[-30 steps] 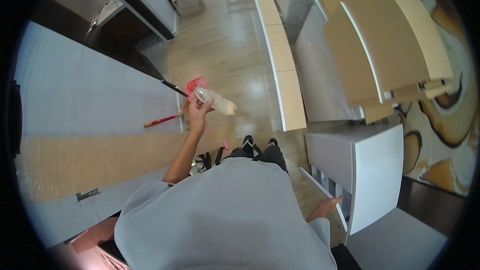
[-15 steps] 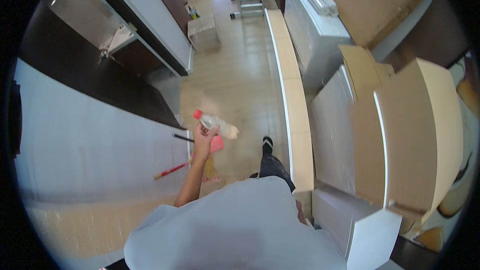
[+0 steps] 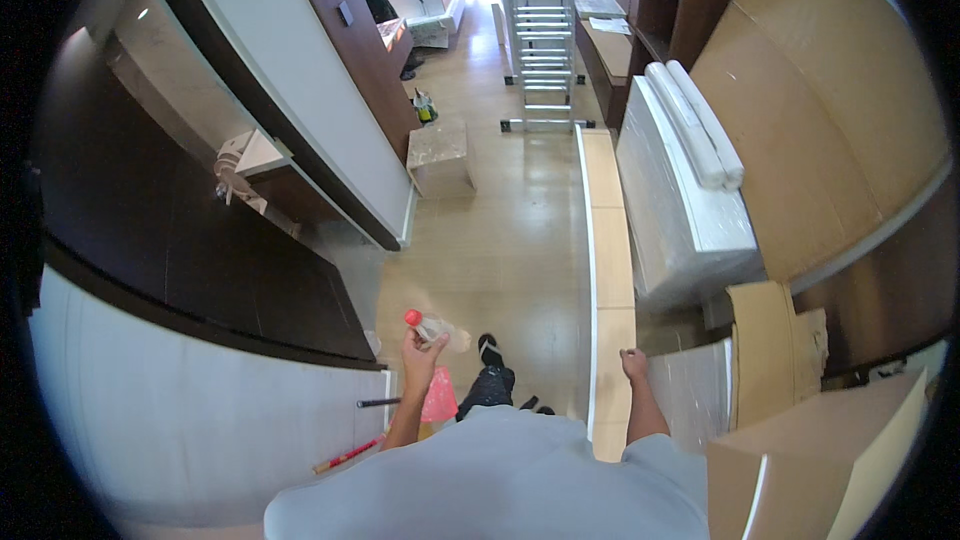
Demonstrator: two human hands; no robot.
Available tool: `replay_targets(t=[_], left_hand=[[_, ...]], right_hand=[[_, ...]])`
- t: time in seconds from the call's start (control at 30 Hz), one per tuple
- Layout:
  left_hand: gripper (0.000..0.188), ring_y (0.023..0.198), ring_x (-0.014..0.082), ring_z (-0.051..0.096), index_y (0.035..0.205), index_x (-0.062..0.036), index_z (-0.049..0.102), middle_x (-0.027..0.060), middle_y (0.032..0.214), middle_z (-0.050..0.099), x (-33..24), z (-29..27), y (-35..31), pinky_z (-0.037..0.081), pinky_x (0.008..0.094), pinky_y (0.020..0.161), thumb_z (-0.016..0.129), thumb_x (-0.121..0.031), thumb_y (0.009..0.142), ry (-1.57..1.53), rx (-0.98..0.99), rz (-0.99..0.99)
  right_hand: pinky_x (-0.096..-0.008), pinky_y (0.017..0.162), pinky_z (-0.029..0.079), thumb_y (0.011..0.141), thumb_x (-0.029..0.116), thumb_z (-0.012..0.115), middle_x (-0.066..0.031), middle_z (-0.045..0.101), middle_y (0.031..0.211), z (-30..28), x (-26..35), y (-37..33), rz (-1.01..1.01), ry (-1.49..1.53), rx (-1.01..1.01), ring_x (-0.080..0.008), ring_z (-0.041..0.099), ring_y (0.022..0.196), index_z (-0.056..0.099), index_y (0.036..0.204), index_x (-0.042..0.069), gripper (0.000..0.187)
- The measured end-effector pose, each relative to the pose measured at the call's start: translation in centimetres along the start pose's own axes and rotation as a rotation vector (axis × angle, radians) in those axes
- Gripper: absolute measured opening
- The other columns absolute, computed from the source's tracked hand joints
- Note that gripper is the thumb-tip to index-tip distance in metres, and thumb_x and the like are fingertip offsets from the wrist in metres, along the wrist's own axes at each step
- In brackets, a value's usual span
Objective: The person inserts a wooden drawer into a white cabinet, retrieves a plastic bag containing a bottle and brush from a drawer, then pours liquid from the bottle into the cap and applies it to the drawer edge with the brush.
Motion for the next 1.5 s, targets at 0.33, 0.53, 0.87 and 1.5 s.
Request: replay_targets(t=[0.33,0.53,0.87,1.5], left_hand=[[0.052,0.11,0.0214,0.072,0.131,-0.0006,0.059,0.0113,0.119,0.072,-0.9,7.7,29.0,0.059,0.0368,0.095,0.086,-0.007,0.088,-0.024,0.139,0.07],[0.06,0.107,0.0217,0.073,0.136,0.0009,0.059,0.0138,0.118,0.072,-5.4,17.0,45.2,0.063,0.0346,0.086,0.088,-0.015,0.087,0.092,0.397,0.05],[0.053,0.106,0.0204,0.074,0.132,0.0,0.061,0.0122,0.118,0.073,-7.3,31.5,58.8,0.062,0.0347,0.089,0.086,-0.011,0.087,0.063,0.343,0.088],[0.049,0.102,0.0215,0.075,0.124,0.0,0.066,0.0145,0.115,0.075,-6.0,32.0,94.9,0.062,0.0361,0.089,0.089,-0.017,0.085,0.103,0.123,-0.03]], right_hand=[[-0.0398,0.062,0.052,0.093,0.039,0.076,-0.0076,0.069,0.079,9.8,15.6,8.2,0.347,0.135,0.396,-0.0185,0.065,0.068,0.074,0.095,0.0,0.039],[-0.0434,0.064,0.054,0.09,0.039,0.077,-0.0135,0.07,0.076,12.3,10.0,7.7,0.669,0.31,0.319,-0.0241,0.066,0.068,0.074,0.085,0.0,0.04],[-0.0455,0.063,0.054,0.09,0.043,0.076,-0.0154,0.07,0.075,7.7,21.2,30.6,0.679,0.335,0.296,-0.0261,0.067,0.068,0.074,0.083,-0.001,0.044],[-0.0342,0.058,0.049,0.098,0.042,0.069,-0.0035,0.066,0.076,17.8,69.7,82.3,-0.115,0.029,0.373,-0.0159,0.061,0.066,0.073,0.096,0.005,0.037]])
Point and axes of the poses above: each hand's wrist, its own y-axis towards the middle knuckle, its own z-axis out of the palm, x = y × z, the point moved 5 cm from there along y, towards the middle knuckle
